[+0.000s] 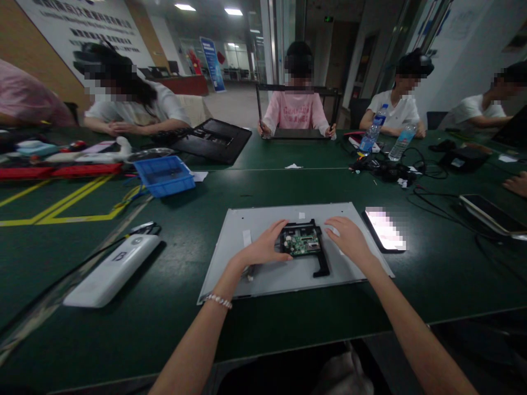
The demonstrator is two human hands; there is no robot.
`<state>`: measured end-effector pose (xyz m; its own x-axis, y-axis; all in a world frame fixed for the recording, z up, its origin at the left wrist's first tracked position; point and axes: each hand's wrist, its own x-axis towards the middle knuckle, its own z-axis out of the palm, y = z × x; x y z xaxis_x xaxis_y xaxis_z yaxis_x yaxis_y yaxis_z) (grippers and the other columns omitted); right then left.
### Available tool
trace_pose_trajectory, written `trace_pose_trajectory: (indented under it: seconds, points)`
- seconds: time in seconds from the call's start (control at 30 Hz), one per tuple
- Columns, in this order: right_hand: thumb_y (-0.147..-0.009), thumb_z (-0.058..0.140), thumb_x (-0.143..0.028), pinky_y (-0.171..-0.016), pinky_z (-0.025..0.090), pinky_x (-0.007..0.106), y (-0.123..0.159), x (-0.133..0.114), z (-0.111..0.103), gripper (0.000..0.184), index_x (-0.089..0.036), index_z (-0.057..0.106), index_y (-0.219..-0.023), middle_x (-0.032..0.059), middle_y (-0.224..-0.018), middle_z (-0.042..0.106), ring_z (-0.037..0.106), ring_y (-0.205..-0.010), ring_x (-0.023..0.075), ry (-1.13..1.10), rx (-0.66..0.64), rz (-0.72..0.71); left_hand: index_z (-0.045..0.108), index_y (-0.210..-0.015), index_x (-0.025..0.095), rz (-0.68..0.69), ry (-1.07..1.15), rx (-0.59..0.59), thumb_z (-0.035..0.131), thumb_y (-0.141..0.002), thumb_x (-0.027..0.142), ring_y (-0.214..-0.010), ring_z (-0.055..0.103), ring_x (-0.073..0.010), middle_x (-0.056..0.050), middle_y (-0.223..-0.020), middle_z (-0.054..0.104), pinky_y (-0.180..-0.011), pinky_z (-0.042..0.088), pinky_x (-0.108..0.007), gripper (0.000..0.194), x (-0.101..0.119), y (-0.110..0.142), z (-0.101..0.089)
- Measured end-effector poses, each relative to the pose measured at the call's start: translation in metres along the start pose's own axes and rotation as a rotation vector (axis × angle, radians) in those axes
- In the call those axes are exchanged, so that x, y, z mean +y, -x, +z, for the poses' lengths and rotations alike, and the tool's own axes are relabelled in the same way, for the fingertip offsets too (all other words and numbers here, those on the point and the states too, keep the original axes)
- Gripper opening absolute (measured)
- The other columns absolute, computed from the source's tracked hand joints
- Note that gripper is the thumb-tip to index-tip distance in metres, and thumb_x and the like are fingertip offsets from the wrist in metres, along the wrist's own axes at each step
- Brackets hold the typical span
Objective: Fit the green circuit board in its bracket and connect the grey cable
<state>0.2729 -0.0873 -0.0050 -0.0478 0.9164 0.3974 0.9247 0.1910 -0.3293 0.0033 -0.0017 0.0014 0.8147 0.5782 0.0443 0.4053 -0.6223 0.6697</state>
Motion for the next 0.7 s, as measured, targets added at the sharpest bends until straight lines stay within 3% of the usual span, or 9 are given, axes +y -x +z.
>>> trace_pose_trajectory:
  seconds: [0.17,0.23,0.47,0.6,0.7]
  points:
    - [-0.091,0.048,-0.031,-0.087,0.047,0.039,-0.059,-0.034,-0.002,0.026,-0.016,0.058,-0.110,0.0103,-0.112,0.059,0.056,-0.100,0.0208,0.143,-0.298,-0.061,0.014,-0.144,0.019,0.020,0.000,0.006,0.068,-0.067,0.041,-0.136,0.019,-0.0337,-0.014,-0.149,0.017,-0.111,0.018,-0.050,0.097,0.002,-0.001,0.002]
    - [-0.089,0.052,-0.033,-0.083,0.049,0.040,-0.072,-0.044,0.001,0.030,-0.016,0.054,-0.115,0.0091,-0.115,0.056,0.057,-0.098,0.0204,0.168,-0.346,-0.060,0.014,-0.144,0.019,0.022,-0.001,0.004,0.068,-0.067,0.042,-0.135,0.020,-0.0336,-0.014,-0.149,0.018,-0.111,0.019,-0.049,0.097,0.002,-0.001,0.002]
    - [-0.088,0.055,-0.033,-0.082,0.050,0.041,-0.077,-0.048,0.012,0.035,-0.015,0.052,-0.117,0.0092,-0.116,0.055,0.057,-0.097,0.0205,0.192,-0.404,-0.052,0.014,-0.144,0.017,0.018,-0.041,-0.003,0.068,-0.068,0.046,-0.136,0.018,-0.0326,-0.014,-0.150,0.016,-0.112,0.017,-0.048,0.098,-0.004,-0.002,0.005]
    - [-0.092,0.045,-0.028,-0.085,0.046,0.034,-0.076,-0.046,0.020,0.026,-0.013,0.060,-0.106,0.0136,-0.109,0.060,0.057,-0.100,0.0216,0.181,-0.397,-0.041,0.010,-0.144,0.015,0.007,-0.030,0.005,0.068,-0.067,0.047,-0.136,0.017,-0.0326,-0.016,-0.149,0.016,-0.112,0.016,-0.047,0.102,-0.004,-0.003,0.005]
    - [-0.093,0.039,-0.023,-0.087,0.041,0.032,-0.074,-0.050,0.028,0.029,-0.012,0.065,-0.100,0.0162,-0.104,0.064,0.056,-0.103,0.0235,0.156,-0.366,-0.044,0.007,-0.145,0.018,0.018,-0.012,0.016,0.068,-0.067,0.045,-0.136,0.018,-0.0336,-0.015,-0.149,0.017,-0.112,0.015,-0.051,0.103,-0.002,-0.003,0.006]
